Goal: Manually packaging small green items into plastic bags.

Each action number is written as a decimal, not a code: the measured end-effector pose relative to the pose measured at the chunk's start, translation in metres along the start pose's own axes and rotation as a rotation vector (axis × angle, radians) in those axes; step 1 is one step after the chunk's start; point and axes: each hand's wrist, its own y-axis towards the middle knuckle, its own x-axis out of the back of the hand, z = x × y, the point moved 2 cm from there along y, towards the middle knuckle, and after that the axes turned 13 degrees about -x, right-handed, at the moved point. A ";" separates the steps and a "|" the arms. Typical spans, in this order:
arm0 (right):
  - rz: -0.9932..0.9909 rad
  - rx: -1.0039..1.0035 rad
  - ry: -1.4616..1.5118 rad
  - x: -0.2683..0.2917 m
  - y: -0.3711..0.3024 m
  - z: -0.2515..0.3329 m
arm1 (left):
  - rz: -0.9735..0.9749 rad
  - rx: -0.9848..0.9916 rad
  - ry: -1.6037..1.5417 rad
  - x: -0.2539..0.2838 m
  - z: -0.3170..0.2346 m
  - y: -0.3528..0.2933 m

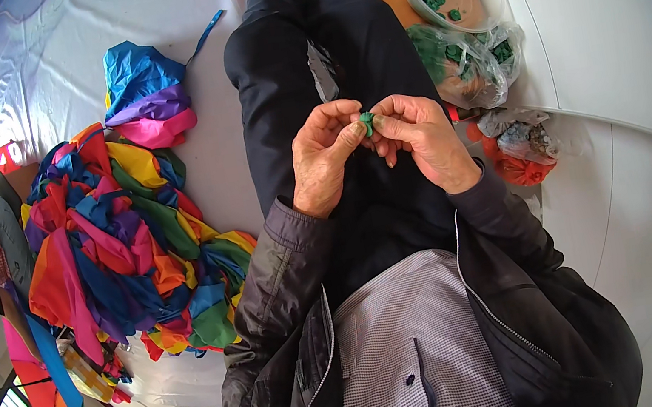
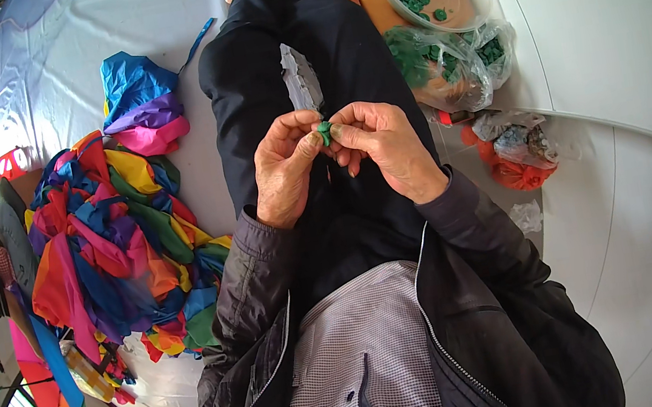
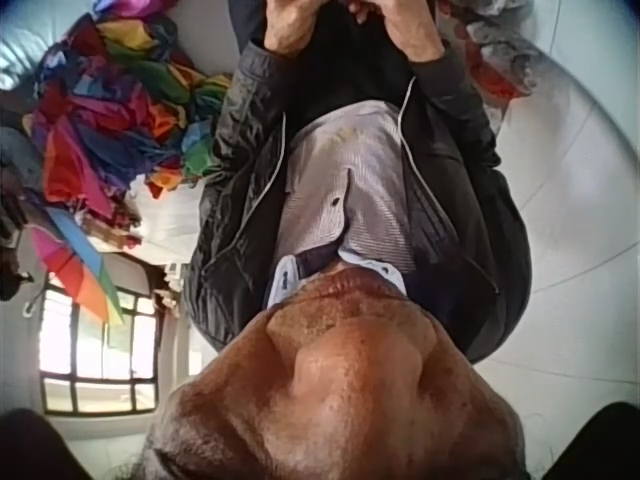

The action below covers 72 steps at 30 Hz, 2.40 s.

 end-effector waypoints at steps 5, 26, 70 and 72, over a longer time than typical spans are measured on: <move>-0.040 0.038 -0.070 0.002 0.000 -0.001 | 0.060 0.088 0.065 0.004 0.002 0.000; -0.020 0.057 -0.152 0.003 0.003 -0.004 | 0.019 0.104 0.096 0.007 0.001 0.001; -0.200 0.233 -0.246 0.015 0.011 -0.016 | -0.064 0.092 0.115 -0.001 0.010 0.002; -0.215 0.252 -0.259 0.013 0.010 -0.016 | -0.068 0.077 0.136 -0.004 0.009 0.002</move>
